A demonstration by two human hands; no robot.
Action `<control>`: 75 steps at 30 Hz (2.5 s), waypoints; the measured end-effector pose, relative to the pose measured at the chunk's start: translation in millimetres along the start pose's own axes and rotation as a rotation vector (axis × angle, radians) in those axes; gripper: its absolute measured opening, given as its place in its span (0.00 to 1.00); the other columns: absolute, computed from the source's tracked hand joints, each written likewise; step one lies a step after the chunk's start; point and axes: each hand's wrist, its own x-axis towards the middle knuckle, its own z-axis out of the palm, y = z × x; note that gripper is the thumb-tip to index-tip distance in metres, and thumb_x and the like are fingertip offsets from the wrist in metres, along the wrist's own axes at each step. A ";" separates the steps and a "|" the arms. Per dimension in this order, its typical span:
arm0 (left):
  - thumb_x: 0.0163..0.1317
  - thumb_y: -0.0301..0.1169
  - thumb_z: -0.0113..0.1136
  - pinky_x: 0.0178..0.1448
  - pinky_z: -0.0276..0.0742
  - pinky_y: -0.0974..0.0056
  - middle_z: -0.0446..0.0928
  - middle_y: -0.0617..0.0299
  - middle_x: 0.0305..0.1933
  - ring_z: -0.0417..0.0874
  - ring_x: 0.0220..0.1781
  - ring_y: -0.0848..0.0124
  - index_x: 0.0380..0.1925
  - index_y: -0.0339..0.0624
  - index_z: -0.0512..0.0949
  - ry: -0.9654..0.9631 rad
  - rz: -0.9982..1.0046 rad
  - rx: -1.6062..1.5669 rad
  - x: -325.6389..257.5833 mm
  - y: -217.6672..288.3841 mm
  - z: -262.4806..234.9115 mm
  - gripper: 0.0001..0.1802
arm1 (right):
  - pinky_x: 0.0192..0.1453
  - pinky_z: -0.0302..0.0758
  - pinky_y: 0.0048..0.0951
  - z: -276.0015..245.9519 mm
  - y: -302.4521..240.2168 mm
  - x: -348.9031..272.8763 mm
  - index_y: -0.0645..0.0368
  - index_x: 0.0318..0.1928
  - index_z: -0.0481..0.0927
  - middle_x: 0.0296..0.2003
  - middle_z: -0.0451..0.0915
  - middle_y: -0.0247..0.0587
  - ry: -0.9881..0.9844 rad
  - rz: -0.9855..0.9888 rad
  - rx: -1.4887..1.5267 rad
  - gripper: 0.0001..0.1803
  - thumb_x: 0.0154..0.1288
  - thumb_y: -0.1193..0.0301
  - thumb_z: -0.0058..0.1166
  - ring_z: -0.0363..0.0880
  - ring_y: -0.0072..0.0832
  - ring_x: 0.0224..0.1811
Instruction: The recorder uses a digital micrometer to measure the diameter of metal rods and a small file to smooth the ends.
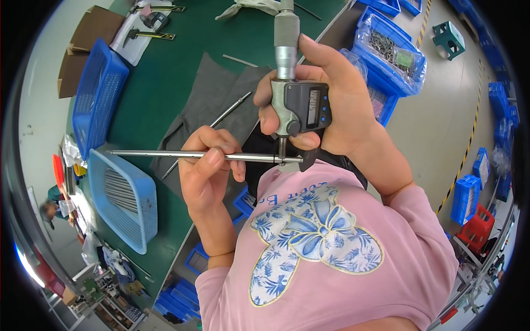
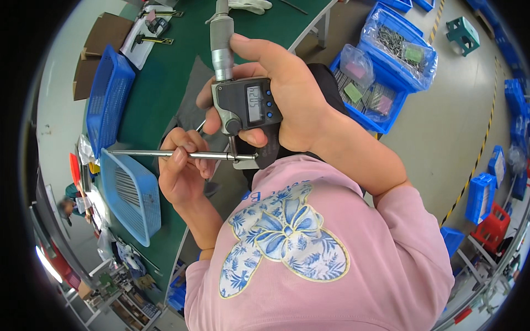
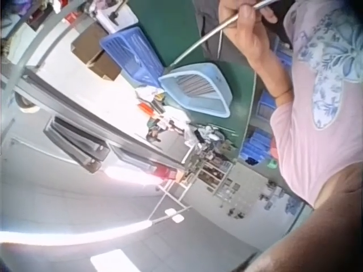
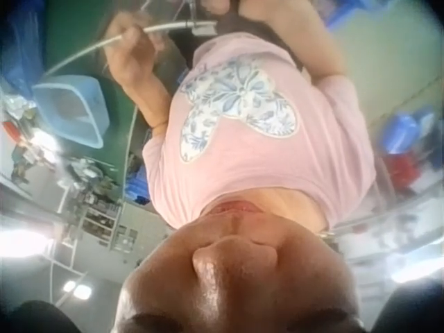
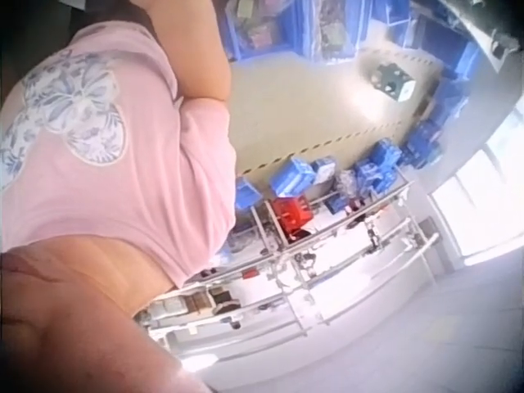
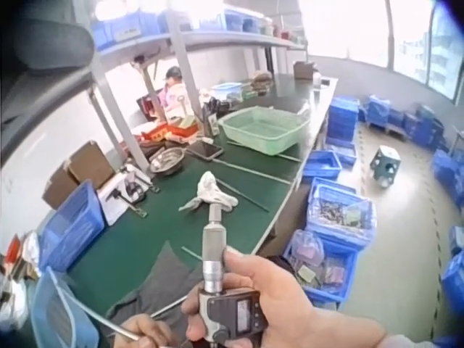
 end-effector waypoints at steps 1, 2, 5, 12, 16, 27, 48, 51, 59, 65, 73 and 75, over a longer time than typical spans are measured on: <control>0.59 0.31 0.53 0.22 0.71 0.69 0.70 0.51 0.24 0.74 0.20 0.68 0.28 0.31 0.69 -0.005 -0.003 0.003 0.2 0.0 -0.3 0.11 | 0.12 0.64 0.20 -0.1 0.7 0.2 0.71 0.35 0.76 0.23 0.79 0.54 0.018 -0.009 -0.026 0.38 0.59 0.41 0.42 0.68 0.26 0.09; 0.59 0.31 0.53 0.22 0.71 0.69 0.70 0.51 0.24 0.73 0.20 0.68 0.29 0.31 0.69 -0.008 0.003 0.005 0.5 0.0 -0.6 0.11 | 0.12 0.64 0.20 -0.6 1.1 0.4 0.71 0.35 0.76 0.23 0.79 0.54 0.019 -0.014 -0.023 0.38 0.59 0.41 0.42 0.68 0.26 0.09; 0.59 0.32 0.53 0.21 0.71 0.69 0.70 0.51 0.23 0.73 0.19 0.69 0.29 0.31 0.69 -0.012 0.007 0.011 0.3 -0.1 -1.0 0.12 | 0.11 0.67 0.18 0.6 0.9 0.8 0.72 0.38 0.75 0.26 0.79 0.56 0.010 -0.006 -0.042 0.40 0.63 0.40 0.33 0.71 0.27 0.11; 0.58 0.32 0.53 0.21 0.71 0.70 0.69 0.52 0.22 0.73 0.19 0.69 0.28 0.31 0.69 0.011 0.006 0.018 -0.6 1.6 0.5 0.12 | 0.11 0.66 0.17 6.4 0.2 -2.9 0.72 0.38 0.75 0.25 0.79 0.55 0.066 0.005 -0.053 0.42 0.61 0.38 0.34 0.70 0.26 0.11; 0.58 0.32 0.53 0.21 0.70 0.70 0.69 0.52 0.22 0.73 0.19 0.69 0.28 0.31 0.69 0.029 0.021 0.037 -1.0 2.9 1.2 0.12 | 0.10 0.65 0.18 6.5 1.5 -3.7 0.72 0.38 0.76 0.24 0.78 0.55 0.057 -0.031 -0.113 0.40 0.64 0.40 0.32 0.69 0.26 0.10; 0.57 0.30 0.53 0.22 0.71 0.69 0.71 0.49 0.23 0.73 0.19 0.68 0.29 0.30 0.70 0.001 -0.008 -0.037 -0.7 3.3 4.2 0.11 | 0.08 0.62 0.19 8.5 0.2 -4.8 0.73 0.36 0.76 0.24 0.78 0.58 0.062 -0.041 -0.012 0.38 0.68 0.45 0.29 0.67 0.28 0.08; 0.57 0.32 0.53 0.21 0.70 0.71 0.70 0.51 0.22 0.73 0.18 0.70 0.29 0.30 0.70 0.006 0.004 0.027 -0.2 4.2 1.8 0.12 | 0.10 0.65 0.18 8.6 2.0 -6.8 0.73 0.38 0.75 0.24 0.78 0.56 0.014 -0.049 -0.106 0.41 0.64 0.40 0.31 0.68 0.26 0.09; 0.57 0.32 0.54 0.21 0.70 0.71 0.70 0.50 0.22 0.73 0.18 0.70 0.29 0.30 0.70 -0.019 -0.002 -0.035 -0.5 4.8 4.3 0.12 | 0.09 0.64 0.18 9.2 0.7 -7.9 0.72 0.39 0.75 0.24 0.78 0.58 0.067 -0.062 -0.057 0.37 0.69 0.46 0.27 0.66 0.27 0.08; 0.56 0.31 0.54 0.22 0.70 0.71 0.70 0.49 0.23 0.73 0.18 0.69 0.30 0.29 0.70 -0.032 0.005 -0.048 -1.7 4.4 4.3 0.12 | 0.09 0.65 0.18 8.3 2.8 -7.7 0.73 0.38 0.75 0.26 0.77 0.60 0.065 -0.058 0.089 0.37 0.69 0.47 0.25 0.67 0.28 0.09; 0.56 0.32 0.54 0.21 0.70 0.71 0.70 0.49 0.22 0.73 0.17 0.69 0.29 0.30 0.70 -0.031 -0.009 -0.031 -1.0 4.0 4.6 0.12 | 0.09 0.66 0.19 2.4 5.1 -8.1 0.74 0.39 0.75 0.26 0.78 0.60 0.016 -0.081 -0.015 0.39 0.66 0.43 0.29 0.69 0.30 0.10; 0.56 0.31 0.53 0.20 0.70 0.70 0.69 0.51 0.20 0.71 0.16 0.69 0.28 0.32 0.69 -0.021 0.010 -0.017 -3.6 5.2 0.8 0.11 | 0.12 0.68 0.18 6.1 6.4 -6.3 0.74 0.38 0.75 0.26 0.79 0.57 -0.025 -0.045 -0.030 0.39 0.65 0.43 0.32 0.68 0.26 0.09; 0.56 0.32 0.52 0.20 0.70 0.71 0.69 0.51 0.20 0.71 0.16 0.70 0.28 0.32 0.69 -0.032 0.005 -0.022 -3.0 6.0 1.9 0.11 | 0.12 0.68 0.18 8.5 6.3 -7.6 0.74 0.38 0.75 0.25 0.79 0.57 -0.020 -0.042 -0.006 0.38 0.66 0.44 0.31 0.68 0.26 0.08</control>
